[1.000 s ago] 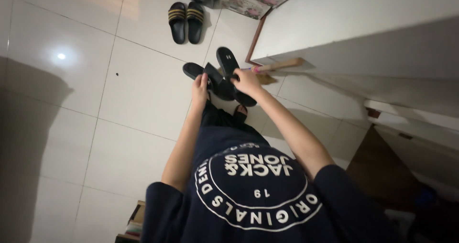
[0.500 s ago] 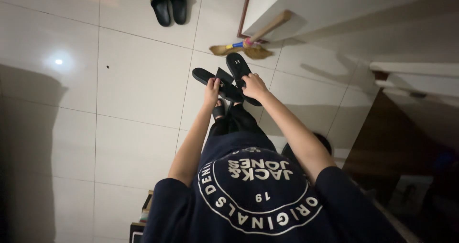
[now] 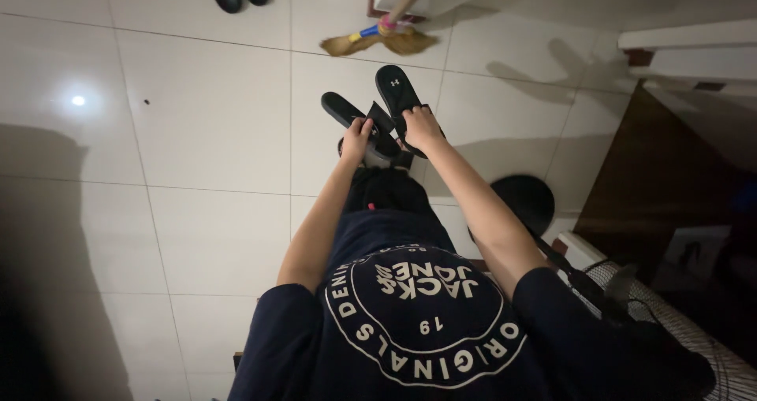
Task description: Check a floor fan, sweep the floor with a broom, and organize multiple pairs of sandals and slippers.
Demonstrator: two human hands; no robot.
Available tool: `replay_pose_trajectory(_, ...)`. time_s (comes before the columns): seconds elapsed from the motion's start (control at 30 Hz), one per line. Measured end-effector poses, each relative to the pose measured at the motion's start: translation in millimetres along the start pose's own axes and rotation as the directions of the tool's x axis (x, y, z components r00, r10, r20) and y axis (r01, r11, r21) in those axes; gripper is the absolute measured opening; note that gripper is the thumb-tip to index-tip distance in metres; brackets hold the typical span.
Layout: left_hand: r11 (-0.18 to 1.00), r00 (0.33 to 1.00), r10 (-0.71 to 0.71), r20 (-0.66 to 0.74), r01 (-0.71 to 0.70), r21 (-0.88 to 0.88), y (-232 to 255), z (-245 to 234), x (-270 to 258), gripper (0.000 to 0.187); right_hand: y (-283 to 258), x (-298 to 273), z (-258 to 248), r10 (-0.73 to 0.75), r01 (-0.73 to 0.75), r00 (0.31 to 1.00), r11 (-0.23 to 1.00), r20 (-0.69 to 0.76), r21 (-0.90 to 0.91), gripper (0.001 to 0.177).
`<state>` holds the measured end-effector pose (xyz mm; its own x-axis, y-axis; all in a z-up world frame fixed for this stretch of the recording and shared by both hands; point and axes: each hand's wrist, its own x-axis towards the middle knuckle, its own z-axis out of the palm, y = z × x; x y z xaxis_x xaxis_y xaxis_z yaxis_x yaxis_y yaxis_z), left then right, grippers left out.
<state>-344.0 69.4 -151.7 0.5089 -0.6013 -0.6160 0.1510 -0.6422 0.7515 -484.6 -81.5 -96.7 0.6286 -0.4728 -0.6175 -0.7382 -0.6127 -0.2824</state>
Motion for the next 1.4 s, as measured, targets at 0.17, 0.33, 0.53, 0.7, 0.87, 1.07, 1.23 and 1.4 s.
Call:
replay_pose_trajectory(0.17, 0.991, 0.992, 0.124, 0.013, -0.125, 0.054, -8.5, 48.6, 2.3, 0.034, 37.0, -8.5, -0.1, 0.094, -0.092, 0.992, 0.995, 0.09, -0.029, 0.047)
replay_pose_trajectory(0.33, 0.944, 0.96, 0.281, 0.013, -0.278, 0.178, -10.7, 97.4, 2.4, 0.032, 93.4, -6.5, 31.1, 0.12, -0.119, 0.987, 0.993, 0.105, -0.023, 0.039)
replay_pose_trajectory(0.53, 0.944, 0.965, 0.261, -0.018, -0.251, 0.216, -20.1, 128.8, 6.9, 0.034, 120.9, -19.8, 35.8, 0.064, -0.078, 0.989, 0.992, 0.135, 0.1, 0.057)
replay_pose_trajectory(0.7, 0.936, 0.975, 0.218, 0.041, -0.221, 0.273, -15.1, 141.5, -4.5, 0.043, 132.7, -26.3, 57.1, -0.04, 0.016, 0.992, 0.982, 0.12, 0.19, 0.06)
replay_pose_trajectory(0.87, 0.933, 0.971, 0.227, 0.078, -0.24, 0.269, -14.8, 151.9, -22.3, 0.04, 141.8, -25.3, 100.0, -0.179, 0.168, 0.981, 0.977, 0.079, 0.129, 0.056)
replay_pose_trajectory(1.07, 0.896, 0.954, 0.29, 0.073, -0.298, 0.331, -3.5, 157.6, -54.3, 0.045, 105.8, -72.3, 55.6, -0.199, 0.199, 0.98, 0.979, 0.008, 0.046, 0.049)
replay_pose_trajectory(1.23, 0.833, 0.951, 0.309, 0.027, -0.284, 0.474, 69.4, 121.3, -114.8, 0.061, 64.2, -120.5, 1.5, -0.321, 0.304, 0.937, 0.944, -0.14, -0.133, 0.067)
replay_pose_trajectory(1.4, 0.793, 0.902, 0.404, -0.151, -0.263, 0.55, 111.3, 61.3, -169.4, 0.067, 3.1, -150.8, -60.4, -0.375, 0.411, 0.863, 0.911, -0.339, 0.039, 0.081)
